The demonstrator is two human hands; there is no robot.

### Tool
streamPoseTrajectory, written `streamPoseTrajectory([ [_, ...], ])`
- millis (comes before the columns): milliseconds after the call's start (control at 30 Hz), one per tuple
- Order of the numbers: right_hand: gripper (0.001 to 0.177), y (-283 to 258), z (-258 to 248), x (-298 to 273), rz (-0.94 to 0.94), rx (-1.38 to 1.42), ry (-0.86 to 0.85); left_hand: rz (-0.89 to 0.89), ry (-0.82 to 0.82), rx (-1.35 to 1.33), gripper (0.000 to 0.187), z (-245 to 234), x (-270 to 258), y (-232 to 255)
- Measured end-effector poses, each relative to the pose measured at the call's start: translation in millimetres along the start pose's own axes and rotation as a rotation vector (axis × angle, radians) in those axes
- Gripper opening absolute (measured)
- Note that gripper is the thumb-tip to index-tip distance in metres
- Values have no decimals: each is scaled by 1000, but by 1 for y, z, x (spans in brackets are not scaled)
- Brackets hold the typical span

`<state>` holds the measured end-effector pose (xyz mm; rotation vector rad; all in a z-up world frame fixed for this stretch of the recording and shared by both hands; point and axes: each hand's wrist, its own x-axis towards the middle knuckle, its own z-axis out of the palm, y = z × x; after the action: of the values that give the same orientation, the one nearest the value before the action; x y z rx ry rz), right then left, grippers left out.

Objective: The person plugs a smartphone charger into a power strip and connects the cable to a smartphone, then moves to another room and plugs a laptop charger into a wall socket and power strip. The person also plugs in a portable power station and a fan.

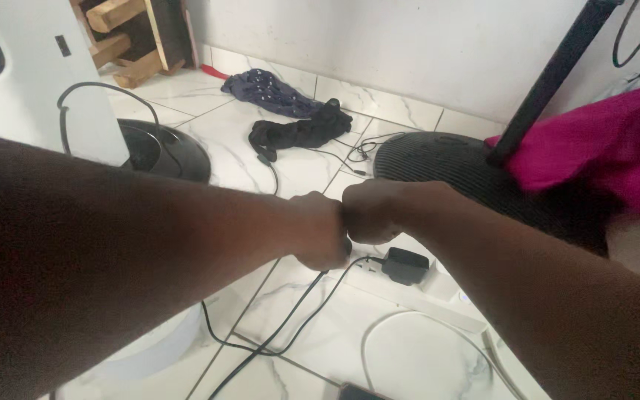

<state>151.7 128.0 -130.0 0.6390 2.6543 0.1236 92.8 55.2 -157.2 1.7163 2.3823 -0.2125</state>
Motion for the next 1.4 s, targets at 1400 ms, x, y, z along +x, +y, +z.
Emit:
streamPoseTrajectory([
  [1400,43,-10,20,-31,144,97,37,52,76,-130,21,18,-1,5],
])
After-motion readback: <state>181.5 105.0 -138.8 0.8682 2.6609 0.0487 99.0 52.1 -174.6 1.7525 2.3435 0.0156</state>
